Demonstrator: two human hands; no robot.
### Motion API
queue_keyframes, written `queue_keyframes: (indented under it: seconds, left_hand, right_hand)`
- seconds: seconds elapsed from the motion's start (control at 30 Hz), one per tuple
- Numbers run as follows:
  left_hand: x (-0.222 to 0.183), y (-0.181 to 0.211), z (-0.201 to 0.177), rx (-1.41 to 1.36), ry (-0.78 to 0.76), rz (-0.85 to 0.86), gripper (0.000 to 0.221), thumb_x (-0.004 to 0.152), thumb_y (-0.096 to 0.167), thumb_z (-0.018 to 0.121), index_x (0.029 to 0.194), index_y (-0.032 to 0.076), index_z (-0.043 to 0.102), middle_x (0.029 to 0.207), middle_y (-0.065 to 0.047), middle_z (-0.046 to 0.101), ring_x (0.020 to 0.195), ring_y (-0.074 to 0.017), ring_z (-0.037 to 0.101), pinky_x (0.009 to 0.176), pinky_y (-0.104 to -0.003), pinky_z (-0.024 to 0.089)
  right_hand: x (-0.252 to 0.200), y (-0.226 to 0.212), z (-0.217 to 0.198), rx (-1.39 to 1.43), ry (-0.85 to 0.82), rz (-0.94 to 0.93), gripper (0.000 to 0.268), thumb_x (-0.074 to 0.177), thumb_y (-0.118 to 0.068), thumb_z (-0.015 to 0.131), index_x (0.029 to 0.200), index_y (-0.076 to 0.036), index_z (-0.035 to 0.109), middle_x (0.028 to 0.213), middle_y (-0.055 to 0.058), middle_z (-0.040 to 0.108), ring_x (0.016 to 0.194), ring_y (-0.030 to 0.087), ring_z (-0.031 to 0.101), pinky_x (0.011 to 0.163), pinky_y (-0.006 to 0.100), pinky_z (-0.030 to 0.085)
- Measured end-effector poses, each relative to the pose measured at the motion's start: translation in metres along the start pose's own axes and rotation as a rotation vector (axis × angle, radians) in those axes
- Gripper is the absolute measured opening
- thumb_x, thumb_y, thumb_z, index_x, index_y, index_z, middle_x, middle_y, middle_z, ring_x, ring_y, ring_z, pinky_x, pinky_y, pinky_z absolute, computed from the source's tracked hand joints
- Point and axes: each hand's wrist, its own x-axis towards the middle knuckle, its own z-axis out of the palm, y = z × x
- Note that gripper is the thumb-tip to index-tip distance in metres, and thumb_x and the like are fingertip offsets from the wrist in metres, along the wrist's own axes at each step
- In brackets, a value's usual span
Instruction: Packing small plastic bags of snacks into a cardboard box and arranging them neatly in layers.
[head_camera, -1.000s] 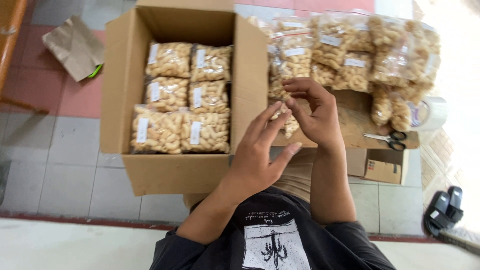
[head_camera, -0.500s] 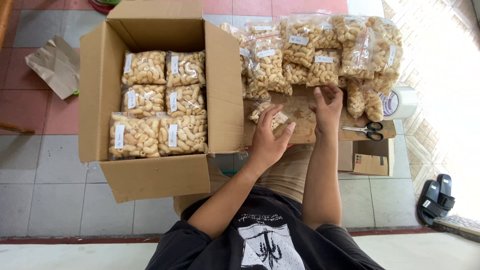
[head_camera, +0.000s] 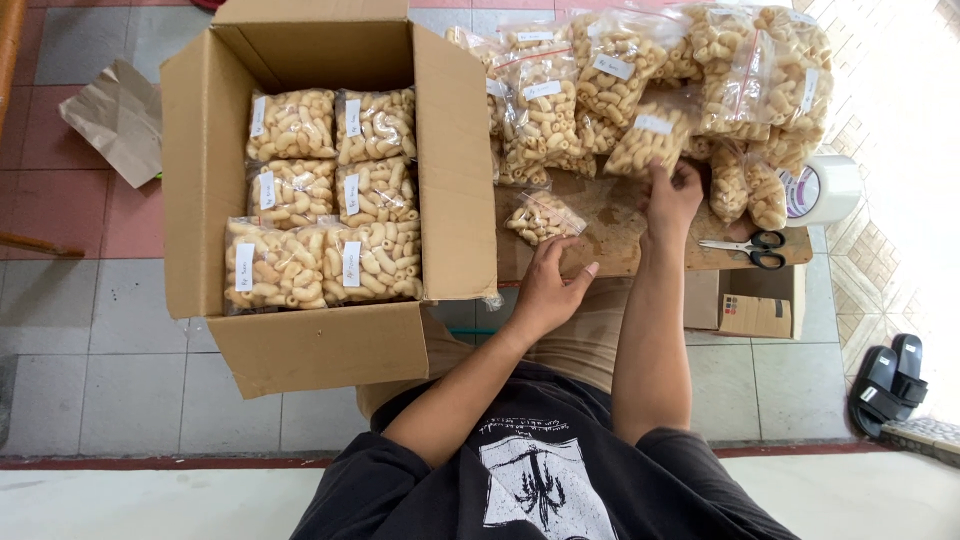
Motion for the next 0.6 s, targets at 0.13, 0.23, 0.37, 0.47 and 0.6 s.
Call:
queue_keyframes:
  seconds: [0.13, 0.23, 0.37, 0.47, 0.6]
  left_hand:
    - [-0.008, 0.012, -0.002, 0.010, 0.004, -0.015, 0.066, 0.094, 0.034, 0.070, 0.141, -0.008, 0.051, 0.144, -0.036, 0.047, 0.141, -0.0526, 0.045, 0.117, -0.060, 0.037]
    - [-0.009, 0.021, -0.003, 0.021, -0.047, -0.112, 0.076, 0.095, 0.038, 0.067, 0.152, -0.005, 0.041, 0.156, -0.039, 0.030, 0.146, -0.0565, 0.033, 0.120, -0.064, 0.028]
    - [-0.011, 0.030, -0.003, 0.062, -0.033, -0.113, 0.078, 0.093, 0.040, 0.069, 0.152, -0.004, 0.042, 0.157, -0.040, 0.027, 0.147, -0.0588, 0.030, 0.120, -0.065, 0.026]
    - [-0.008, 0.021, 0.002, 0.103, -0.045, -0.089, 0.072, 0.094, 0.041, 0.068, 0.148, -0.002, 0.048, 0.152, -0.036, 0.036, 0.145, -0.0545, 0.036, 0.120, -0.062, 0.029]
    - [-0.003, 0.000, 0.008, 0.122, -0.110, -0.070, 0.064, 0.094, 0.046, 0.069, 0.142, 0.006, 0.057, 0.145, -0.025, 0.049, 0.141, -0.0455, 0.047, 0.119, -0.055, 0.035]
  right_hand:
    - [-0.033, 0.013, -0.030, -0.089, -0.123, 0.011, 0.042, 0.095, -0.030, 0.083, 0.120, -0.008, 0.057, 0.097, 0.003, 0.057, 0.074, 0.011, 0.063, 0.055, 0.023, 0.056]
    - [-0.030, 0.037, -0.049, -0.149, -0.193, -0.070, 0.043, 0.093, -0.023, 0.086, 0.118, -0.001, 0.060, 0.098, 0.009, 0.056, 0.087, 0.016, 0.063, 0.067, 0.030, 0.056]
    - [-0.016, 0.050, -0.051, -0.116, -0.218, -0.089, 0.078, 0.096, -0.026, 0.090, 0.145, 0.001, 0.035, 0.124, 0.024, 0.058, 0.114, 0.024, 0.062, 0.094, 0.036, 0.058]
    - [-0.019, 0.047, -0.043, -0.134, -0.169, -0.082, 0.087, 0.097, -0.035, 0.091, 0.150, 0.005, 0.034, 0.114, 0.019, 0.063, 0.107, 0.019, 0.062, 0.091, 0.033, 0.057]
    - [-0.013, 0.062, -0.038, -0.051, -0.193, -0.103, 0.039, 0.089, -0.019, 0.088, 0.118, -0.001, 0.067, 0.078, -0.001, 0.062, 0.073, 0.006, 0.060, 0.065, 0.017, 0.048]
